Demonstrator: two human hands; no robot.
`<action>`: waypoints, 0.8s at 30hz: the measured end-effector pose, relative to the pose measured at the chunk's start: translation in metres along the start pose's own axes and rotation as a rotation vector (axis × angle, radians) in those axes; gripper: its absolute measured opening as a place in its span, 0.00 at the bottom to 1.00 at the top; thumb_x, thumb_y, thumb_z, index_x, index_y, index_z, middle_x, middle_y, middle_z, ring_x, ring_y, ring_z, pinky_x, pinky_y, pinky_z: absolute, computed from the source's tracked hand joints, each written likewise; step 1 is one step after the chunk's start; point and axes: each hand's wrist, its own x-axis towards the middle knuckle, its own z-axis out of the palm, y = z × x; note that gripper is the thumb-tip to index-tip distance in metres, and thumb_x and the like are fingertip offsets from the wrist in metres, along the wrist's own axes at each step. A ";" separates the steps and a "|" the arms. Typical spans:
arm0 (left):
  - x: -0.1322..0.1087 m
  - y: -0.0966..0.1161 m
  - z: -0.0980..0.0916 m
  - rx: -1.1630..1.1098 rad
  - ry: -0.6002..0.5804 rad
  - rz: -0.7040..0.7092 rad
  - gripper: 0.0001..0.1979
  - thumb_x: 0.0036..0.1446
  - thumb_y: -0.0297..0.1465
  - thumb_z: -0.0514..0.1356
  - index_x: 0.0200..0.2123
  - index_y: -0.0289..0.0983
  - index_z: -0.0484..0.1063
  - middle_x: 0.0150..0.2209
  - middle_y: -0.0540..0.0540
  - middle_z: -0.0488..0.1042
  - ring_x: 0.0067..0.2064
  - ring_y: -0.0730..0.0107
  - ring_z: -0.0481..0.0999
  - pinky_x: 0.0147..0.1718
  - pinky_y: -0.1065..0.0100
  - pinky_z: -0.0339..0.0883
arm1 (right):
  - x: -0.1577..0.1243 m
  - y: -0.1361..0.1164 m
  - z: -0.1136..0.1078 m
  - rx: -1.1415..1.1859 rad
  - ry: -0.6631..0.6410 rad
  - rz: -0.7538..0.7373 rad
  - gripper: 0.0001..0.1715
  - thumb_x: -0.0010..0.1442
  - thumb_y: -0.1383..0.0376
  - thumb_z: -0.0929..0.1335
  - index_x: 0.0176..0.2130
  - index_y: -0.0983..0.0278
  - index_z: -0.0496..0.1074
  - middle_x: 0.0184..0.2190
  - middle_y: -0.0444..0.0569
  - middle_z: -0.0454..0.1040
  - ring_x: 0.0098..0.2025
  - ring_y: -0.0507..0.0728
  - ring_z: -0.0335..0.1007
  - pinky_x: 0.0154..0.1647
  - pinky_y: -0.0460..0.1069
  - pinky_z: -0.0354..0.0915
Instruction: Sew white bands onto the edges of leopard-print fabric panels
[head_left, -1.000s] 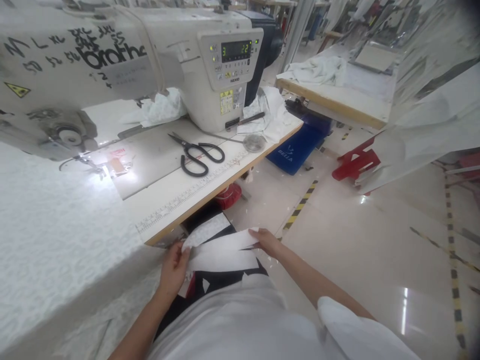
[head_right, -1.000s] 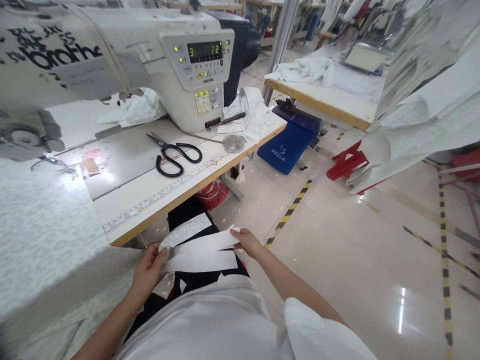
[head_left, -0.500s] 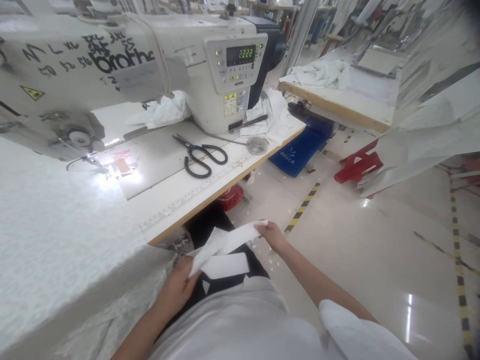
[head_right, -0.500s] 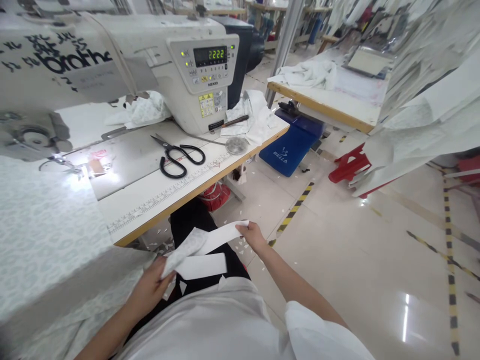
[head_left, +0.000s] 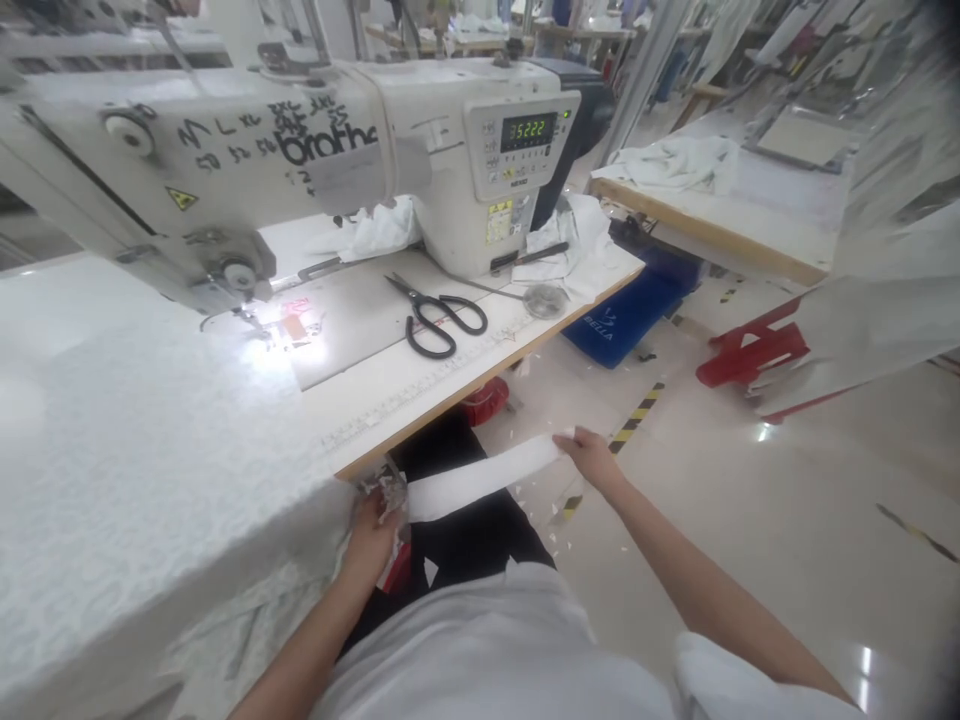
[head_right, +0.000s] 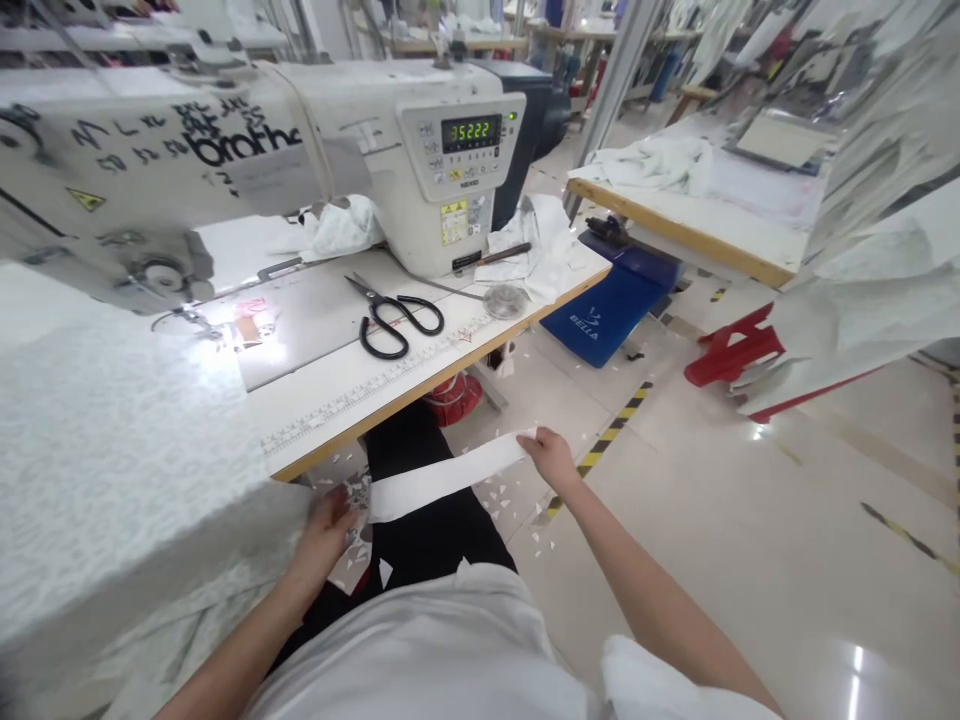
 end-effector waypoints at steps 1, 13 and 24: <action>-0.007 0.017 -0.005 -0.007 -0.034 0.050 0.20 0.53 0.34 0.55 0.49 0.37 0.65 0.51 0.37 0.70 0.52 0.57 0.70 0.47 0.57 0.64 | -0.002 -0.017 -0.007 -0.015 0.006 -0.065 0.18 0.58 0.58 0.67 0.23 0.66 0.65 0.25 0.43 0.64 0.28 0.52 0.62 0.29 0.47 0.60; -0.049 0.201 -0.101 0.006 0.090 0.592 0.09 0.53 0.35 0.55 0.32 0.37 0.72 0.27 0.51 0.73 0.29 0.70 0.71 0.28 0.72 0.65 | -0.062 -0.234 0.044 0.364 -0.479 -0.645 0.11 0.55 0.59 0.68 0.38 0.62 0.67 0.32 0.45 0.67 0.34 0.54 0.63 0.35 0.47 0.61; 0.040 0.123 -0.206 -0.094 0.125 0.117 0.21 0.51 0.45 0.56 0.34 0.31 0.72 0.32 0.42 0.74 0.33 0.63 0.73 0.31 0.65 0.66 | -0.112 -0.153 0.155 0.509 -0.935 -0.060 0.14 0.51 0.58 0.68 0.23 0.64 0.64 0.20 0.39 0.58 0.24 0.51 0.54 0.25 0.44 0.53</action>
